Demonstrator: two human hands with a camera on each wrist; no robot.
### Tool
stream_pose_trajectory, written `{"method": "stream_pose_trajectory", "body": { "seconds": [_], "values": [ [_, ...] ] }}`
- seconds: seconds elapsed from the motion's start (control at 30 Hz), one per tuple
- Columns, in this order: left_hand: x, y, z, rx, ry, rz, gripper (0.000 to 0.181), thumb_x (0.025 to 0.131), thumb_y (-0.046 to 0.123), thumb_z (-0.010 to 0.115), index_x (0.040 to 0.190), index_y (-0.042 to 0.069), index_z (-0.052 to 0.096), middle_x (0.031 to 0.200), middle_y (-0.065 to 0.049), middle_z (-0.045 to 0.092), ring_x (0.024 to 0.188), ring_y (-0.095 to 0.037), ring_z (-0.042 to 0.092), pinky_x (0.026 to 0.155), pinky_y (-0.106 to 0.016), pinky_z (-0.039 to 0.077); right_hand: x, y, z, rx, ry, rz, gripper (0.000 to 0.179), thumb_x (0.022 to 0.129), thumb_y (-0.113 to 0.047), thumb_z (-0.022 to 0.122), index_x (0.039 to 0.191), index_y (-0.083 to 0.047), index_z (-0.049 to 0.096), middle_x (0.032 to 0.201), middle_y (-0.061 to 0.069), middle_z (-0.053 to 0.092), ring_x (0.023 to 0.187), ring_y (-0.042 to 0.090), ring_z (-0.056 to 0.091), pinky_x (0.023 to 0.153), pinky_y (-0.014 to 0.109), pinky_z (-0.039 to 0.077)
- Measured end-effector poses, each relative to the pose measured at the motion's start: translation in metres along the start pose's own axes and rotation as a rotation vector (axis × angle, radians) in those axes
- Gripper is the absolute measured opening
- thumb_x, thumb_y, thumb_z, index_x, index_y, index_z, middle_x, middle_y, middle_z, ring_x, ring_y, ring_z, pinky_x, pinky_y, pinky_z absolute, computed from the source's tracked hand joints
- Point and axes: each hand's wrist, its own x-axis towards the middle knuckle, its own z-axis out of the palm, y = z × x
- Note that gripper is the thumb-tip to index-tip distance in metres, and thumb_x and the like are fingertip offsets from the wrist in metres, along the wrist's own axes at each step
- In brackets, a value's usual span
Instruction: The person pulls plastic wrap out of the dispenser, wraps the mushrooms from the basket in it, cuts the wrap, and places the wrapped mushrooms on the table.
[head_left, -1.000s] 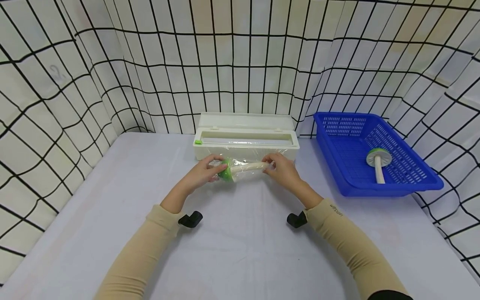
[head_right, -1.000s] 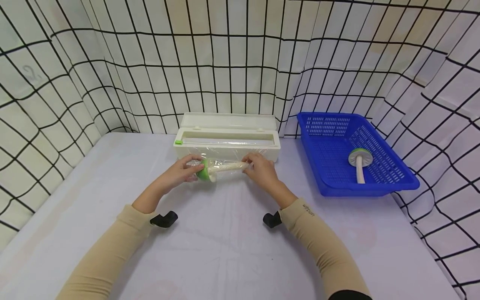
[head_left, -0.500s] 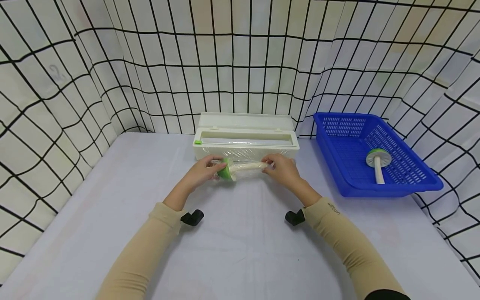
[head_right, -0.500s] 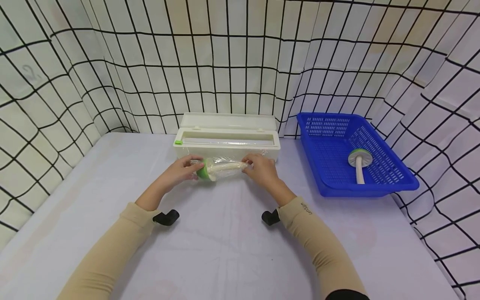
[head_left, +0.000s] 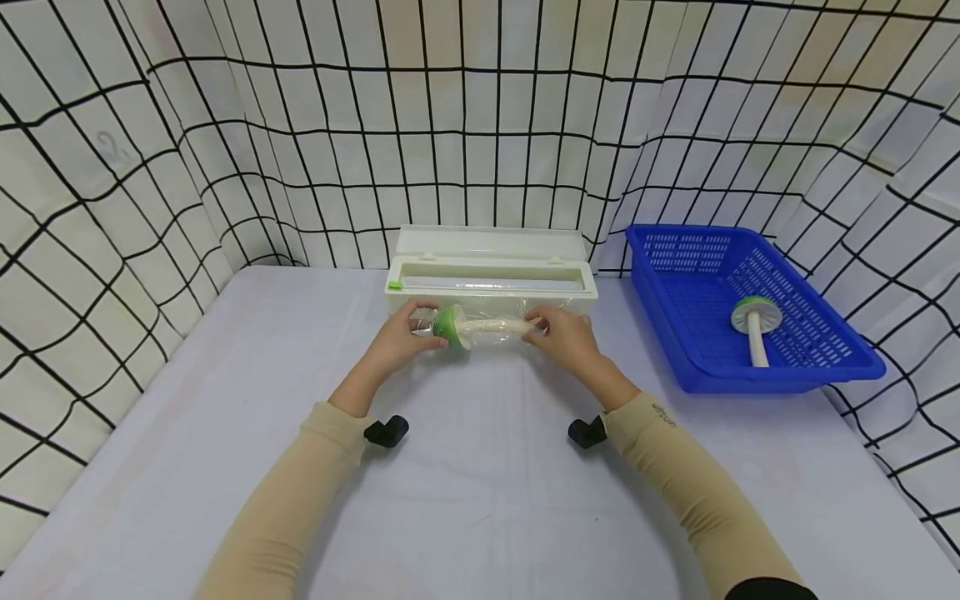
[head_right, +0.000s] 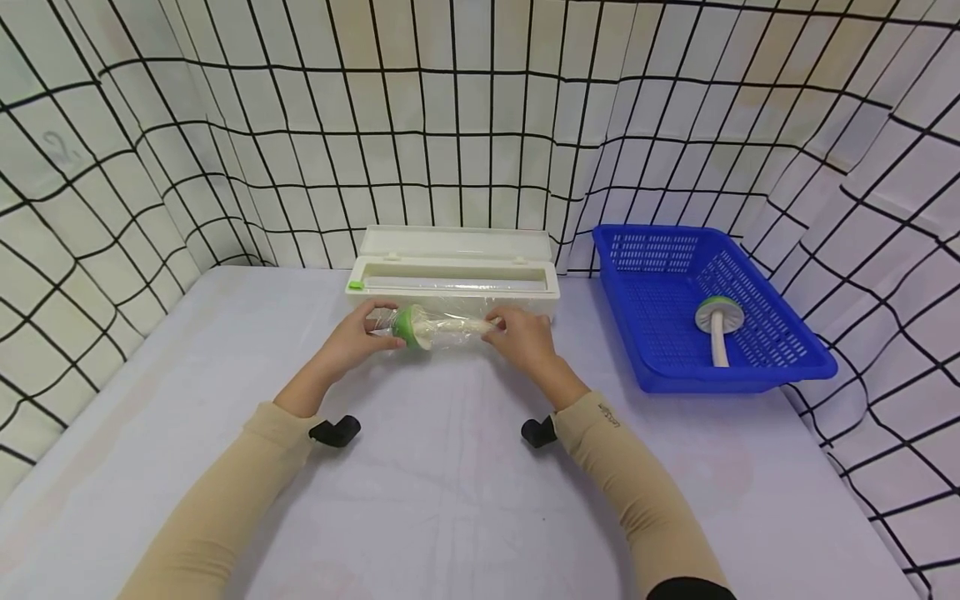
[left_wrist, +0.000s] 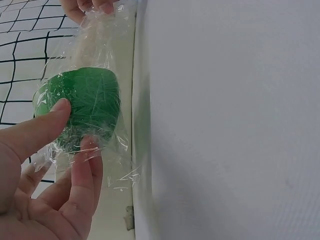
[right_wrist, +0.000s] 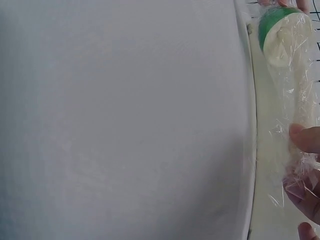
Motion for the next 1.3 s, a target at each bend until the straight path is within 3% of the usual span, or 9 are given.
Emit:
{"method": "stream_pose_trajectory", "body": {
  "seconds": [0.23,0.63,0.9,1.1,1.2,1.3],
  "values": [
    [0.003,-0.002,-0.002,0.034,0.0,0.006,0.058,0.091,0.006,0.077,0.143,0.01,0.051,0.163,-0.018,0.032,0.143,-0.041,0.041,0.112,-0.06,0.037,0.003,-0.001,0.0,-0.018,-0.06,0.016,0.026,0.096,-0.022,0.074,0.119,-0.011,0.071,0.11,0.008,0.075,0.098,0.025,0.068,0.088,0.05,0.039],
    [0.006,-0.006,-0.007,0.052,-0.021,-0.009,0.045,0.094,0.008,0.073,0.137,0.002,0.057,0.151,-0.024,0.048,0.14,-0.039,0.045,0.11,-0.056,0.042,0.003,0.0,-0.004,-0.008,-0.124,0.007,0.034,0.096,-0.014,0.071,0.13,-0.009,0.07,0.119,0.008,0.074,0.103,0.026,0.07,0.094,0.054,0.038],
    [0.005,-0.008,-0.009,0.072,-0.015,-0.025,0.039,0.103,0.009,0.06,0.14,-0.001,0.057,0.14,-0.028,0.057,0.107,-0.033,0.067,0.091,-0.038,0.055,0.0,0.005,-0.007,0.026,-0.139,-0.019,0.04,0.094,-0.012,0.072,0.134,-0.009,0.068,0.123,0.008,0.073,0.102,0.025,0.069,0.094,0.055,0.037],
    [0.004,-0.006,-0.012,0.103,-0.052,-0.045,0.043,0.104,0.015,0.061,0.144,0.0,0.055,0.141,-0.026,0.057,0.108,-0.034,0.067,0.093,-0.041,0.054,-0.004,0.011,-0.013,0.036,-0.161,-0.027,0.042,0.096,-0.014,0.07,0.138,-0.008,0.065,0.132,0.01,0.068,0.107,0.028,0.068,0.097,0.057,0.038],
    [0.001,-0.003,-0.016,0.132,-0.076,-0.057,0.048,0.104,0.019,0.061,0.148,0.003,0.052,0.143,-0.025,0.055,0.112,-0.035,0.066,0.096,-0.044,0.052,-0.004,0.014,-0.019,0.047,-0.15,-0.019,0.04,0.098,-0.013,0.067,0.137,-0.008,0.066,0.133,0.012,0.067,0.109,0.029,0.068,0.098,0.053,0.044],
    [-0.001,0.001,-0.021,0.178,-0.077,-0.051,0.05,0.104,0.023,0.061,0.149,0.005,0.051,0.143,-0.024,0.057,0.112,-0.035,0.065,0.098,-0.046,0.05,-0.003,0.016,-0.026,0.072,-0.128,-0.014,0.034,0.1,-0.011,0.065,0.133,-0.006,0.068,0.129,0.014,0.069,0.107,0.03,0.067,0.09,0.047,0.053]
  ]
}}
